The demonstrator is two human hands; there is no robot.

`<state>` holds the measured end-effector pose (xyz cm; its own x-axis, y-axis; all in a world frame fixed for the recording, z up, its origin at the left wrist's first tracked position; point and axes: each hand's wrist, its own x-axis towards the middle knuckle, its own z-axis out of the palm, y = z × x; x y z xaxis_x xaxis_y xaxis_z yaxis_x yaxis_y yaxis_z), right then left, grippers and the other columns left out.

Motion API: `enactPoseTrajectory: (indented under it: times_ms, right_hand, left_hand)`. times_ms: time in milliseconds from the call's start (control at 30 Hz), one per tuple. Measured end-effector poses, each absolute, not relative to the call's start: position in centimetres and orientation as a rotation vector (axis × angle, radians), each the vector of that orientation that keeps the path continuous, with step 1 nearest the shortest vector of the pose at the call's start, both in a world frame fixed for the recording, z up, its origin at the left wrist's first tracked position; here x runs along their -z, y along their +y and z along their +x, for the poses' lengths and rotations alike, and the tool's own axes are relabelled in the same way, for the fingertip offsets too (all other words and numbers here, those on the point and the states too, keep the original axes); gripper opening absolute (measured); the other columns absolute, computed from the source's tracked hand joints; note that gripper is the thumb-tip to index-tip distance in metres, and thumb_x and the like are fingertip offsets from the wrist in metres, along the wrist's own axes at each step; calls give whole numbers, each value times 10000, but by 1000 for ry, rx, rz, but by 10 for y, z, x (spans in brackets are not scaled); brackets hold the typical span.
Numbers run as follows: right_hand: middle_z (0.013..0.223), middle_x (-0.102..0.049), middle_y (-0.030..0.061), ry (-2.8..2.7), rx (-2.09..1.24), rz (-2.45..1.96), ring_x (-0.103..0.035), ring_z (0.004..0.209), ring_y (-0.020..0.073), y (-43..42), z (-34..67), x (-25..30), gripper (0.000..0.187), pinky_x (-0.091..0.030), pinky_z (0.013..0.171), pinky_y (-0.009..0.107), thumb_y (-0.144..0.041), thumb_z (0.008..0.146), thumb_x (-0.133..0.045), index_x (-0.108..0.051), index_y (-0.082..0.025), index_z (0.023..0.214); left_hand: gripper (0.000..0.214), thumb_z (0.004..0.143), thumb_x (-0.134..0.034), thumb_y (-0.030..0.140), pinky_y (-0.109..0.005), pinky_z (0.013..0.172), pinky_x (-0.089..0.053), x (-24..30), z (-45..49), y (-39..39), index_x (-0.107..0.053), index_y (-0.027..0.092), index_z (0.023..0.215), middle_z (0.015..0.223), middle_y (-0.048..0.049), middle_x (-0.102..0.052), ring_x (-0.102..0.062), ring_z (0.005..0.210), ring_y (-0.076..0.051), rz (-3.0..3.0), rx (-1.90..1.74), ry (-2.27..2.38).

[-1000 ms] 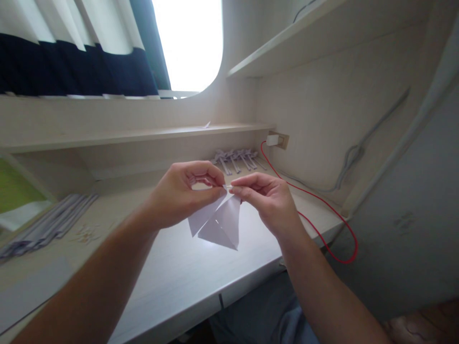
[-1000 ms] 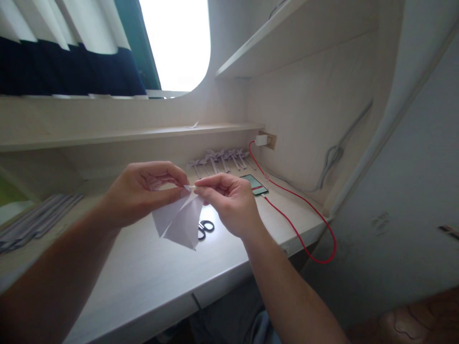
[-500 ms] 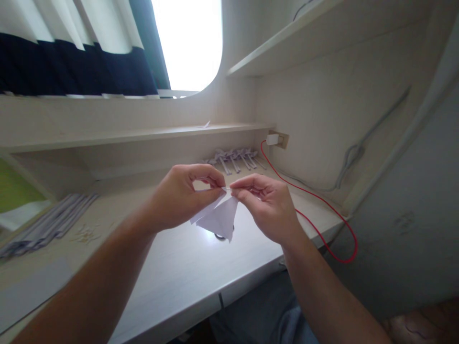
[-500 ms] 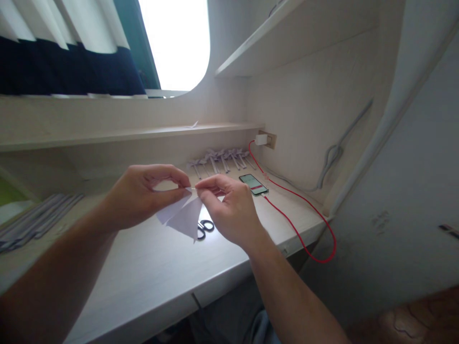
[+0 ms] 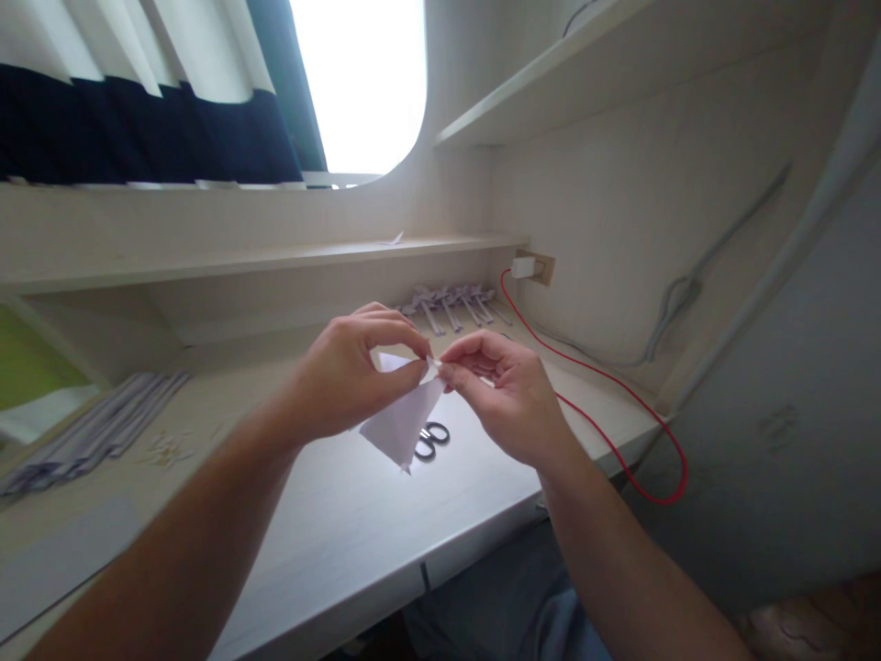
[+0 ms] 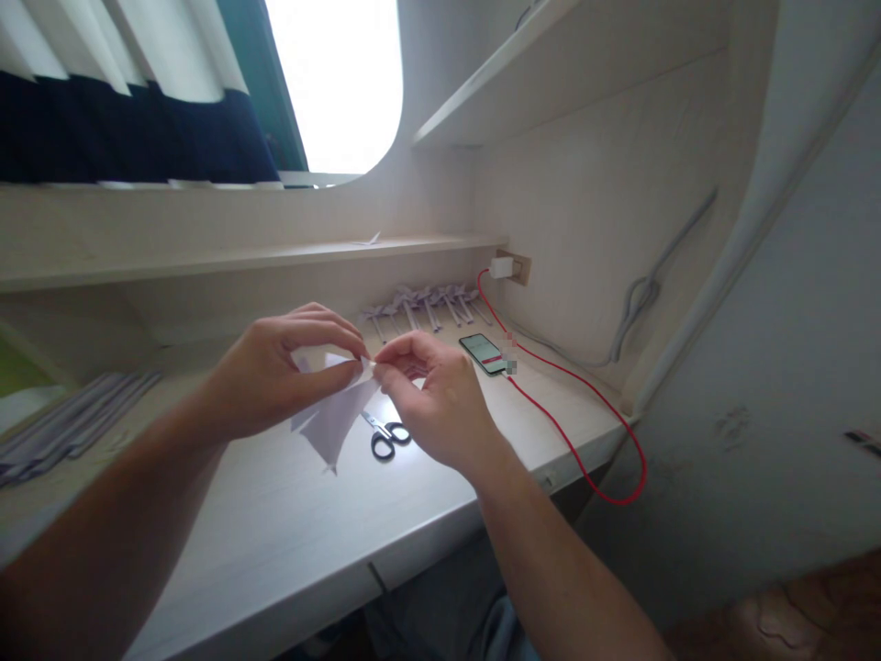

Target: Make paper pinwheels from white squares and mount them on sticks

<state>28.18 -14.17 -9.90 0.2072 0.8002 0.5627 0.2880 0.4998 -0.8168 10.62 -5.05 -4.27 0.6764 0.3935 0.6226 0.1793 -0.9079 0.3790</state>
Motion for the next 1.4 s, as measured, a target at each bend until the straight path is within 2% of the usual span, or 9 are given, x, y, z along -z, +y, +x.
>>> enactPoseTrajectory:
  times_ms: [167,367,500,667,833,967,1033,1167,1400]
  right_hand:
    - [881,-758,45,-1330,-444,-1055,-740,849,213,-142,281,99,167,-589,817,381,-306,882,-807,-680,-209,927]
    - [873,-811,71,-1242,-752,-910,-782,831,214,-134,284,101,317,-630,839,397,-376,823,-863,-753,-176,1043]
    - [807,-807,49,-1177,-799,-866,-779,775,190,-128,287,102,269,-647,817,374,-363,768,-899,-781,-175,920]
    - [822,-816,32,-1148,-697,-794,-782,763,180,-126,292,103,140,-644,805,358,-282,827,-854,-777,-205,915]
    - [890,-829,26,-1177,-584,-685,-796,869,200,-131,294,102,98,-637,917,404,-249,877,-820,-786,-243,969]
    - [882,-821,26,-1198,-565,-679,-794,874,214,-140,292,98,92,-643,907,418,-241,868,-832,-793,-255,950]
    - [883,-822,20,-1212,-549,-678,-794,868,204,-143,290,97,92,-649,887,392,-210,869,-828,-798,-260,940]
    - [888,-828,10,-1253,-496,-676,-797,854,177,-145,289,95,123,-656,858,335,-159,883,-809,-805,-259,954]
    - [875,-819,-7,-1289,-419,-752,-782,817,132,-140,290,96,130,-635,813,245,-149,874,-802,-817,-253,951]
  left_hand:
    - [89,858,-723,261,-383,899,-501,45,107,-48,-808,236,848,952,-46,-775,-654,962,-227,2721,-1100,396]
    - [51,854,-736,255,-371,857,-492,48,110,-50,-780,233,843,904,-46,-752,-637,920,-221,2739,-1216,421]
    - [89,836,-760,287,-362,847,-510,49,109,-49,-733,220,890,910,-41,-738,-658,903,-216,2663,-1287,470]
    - [176,830,-783,338,-356,875,-534,57,108,-23,-716,219,941,958,-44,-755,-684,914,-209,2386,-1283,644]
    - [449,804,-805,535,-302,751,-540,77,114,10,-756,167,1056,1080,-109,-780,-719,927,-217,1943,-910,738]
    - [560,878,-700,636,-329,707,-590,86,119,8,-730,144,1145,1094,-173,-781,-752,962,-261,1650,-490,563]
    - [509,873,-728,602,-338,671,-608,85,120,3,-734,135,1076,952,-149,-786,-759,850,-245,1572,-399,461]
    - [303,729,-905,304,-269,615,-585,77,116,-1,-742,136,922,741,-42,-739,-701,635,-153,1515,-606,405]
    - [213,755,-876,237,-225,655,-541,66,110,-6,-813,163,944,895,-49,-790,-688,738,-129,1763,-966,374]
